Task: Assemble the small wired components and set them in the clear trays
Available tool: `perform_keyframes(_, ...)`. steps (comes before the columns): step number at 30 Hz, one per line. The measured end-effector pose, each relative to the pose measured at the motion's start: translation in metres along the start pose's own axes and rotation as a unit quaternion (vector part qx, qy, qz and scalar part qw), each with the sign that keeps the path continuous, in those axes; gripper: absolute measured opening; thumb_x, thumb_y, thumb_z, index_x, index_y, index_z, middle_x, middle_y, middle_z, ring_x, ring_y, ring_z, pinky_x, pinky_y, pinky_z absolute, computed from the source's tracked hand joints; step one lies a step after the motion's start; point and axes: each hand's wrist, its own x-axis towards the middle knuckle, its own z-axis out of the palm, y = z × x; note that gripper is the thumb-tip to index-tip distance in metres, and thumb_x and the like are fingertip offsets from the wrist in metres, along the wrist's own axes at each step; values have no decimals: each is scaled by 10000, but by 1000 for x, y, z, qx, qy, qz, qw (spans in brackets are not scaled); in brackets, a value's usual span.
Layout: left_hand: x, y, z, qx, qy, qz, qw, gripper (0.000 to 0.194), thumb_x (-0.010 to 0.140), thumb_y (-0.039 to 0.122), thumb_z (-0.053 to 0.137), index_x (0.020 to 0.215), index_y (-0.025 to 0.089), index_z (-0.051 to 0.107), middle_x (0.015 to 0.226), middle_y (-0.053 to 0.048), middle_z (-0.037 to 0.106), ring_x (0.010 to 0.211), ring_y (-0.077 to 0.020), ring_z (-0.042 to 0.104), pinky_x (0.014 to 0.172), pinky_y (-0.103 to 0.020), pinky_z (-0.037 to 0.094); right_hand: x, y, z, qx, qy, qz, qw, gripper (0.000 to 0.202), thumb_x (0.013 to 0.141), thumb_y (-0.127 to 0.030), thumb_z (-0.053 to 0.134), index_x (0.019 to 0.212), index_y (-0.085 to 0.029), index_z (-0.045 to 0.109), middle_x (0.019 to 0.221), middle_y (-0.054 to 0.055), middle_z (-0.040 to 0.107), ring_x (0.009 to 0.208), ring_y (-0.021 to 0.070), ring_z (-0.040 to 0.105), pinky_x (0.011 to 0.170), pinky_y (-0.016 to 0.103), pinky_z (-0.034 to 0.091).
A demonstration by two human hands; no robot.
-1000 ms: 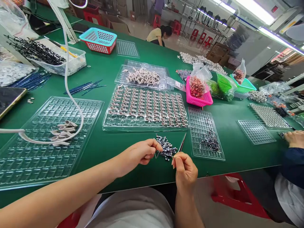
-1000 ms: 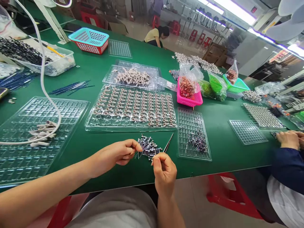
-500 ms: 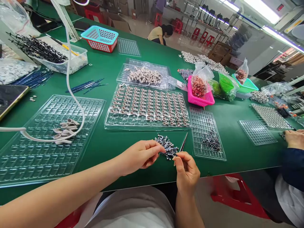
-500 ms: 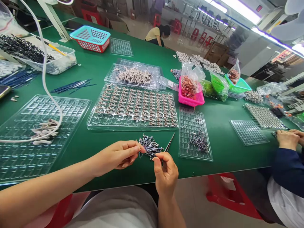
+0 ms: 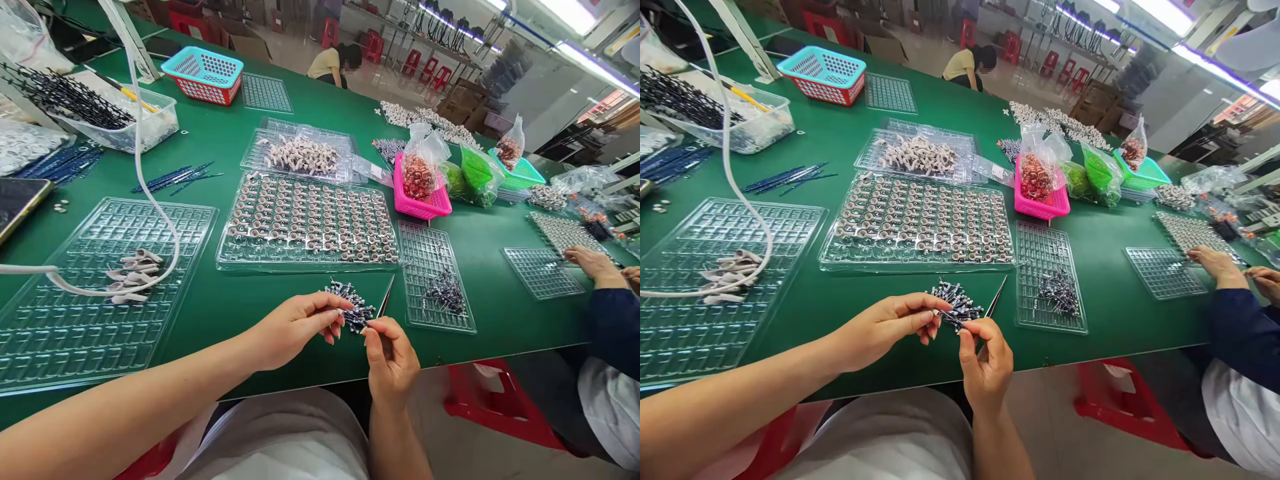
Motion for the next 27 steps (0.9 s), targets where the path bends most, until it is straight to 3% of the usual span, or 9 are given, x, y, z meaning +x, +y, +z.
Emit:
perform_keyframes(11,2,-5,-1,-26,-9,4,1000,259,926,372,603,1051,146,625,960,-43,658,854,-153,635,767,-292,505,4,-5,0,-25,-34,-76,996,129,894,-168,631,992,-246,663,878,23,693,810,163,660,694,285,537)
perform_keyframes(23,4,-6,-3,-49,-12,-6,999,228,942,355,603,1049,153,614,998,-45,673,870,-145,651,762,-266,509,6,-8,0,-52,-53,-104,992,142,891,-148,637,998,-239,657,885,15,694,752,135,650,582,230,500)
perform_keyframes(27,4,-5,-3,-39,-9,-2,999,198,948,324,585,1042,152,610,999,-44,673,866,-140,654,762,-258,513,6,-9,0,-45,-57,-106,992,152,891,-131,634,999,-236,655,887,8,693,768,129,648,610,225,504)
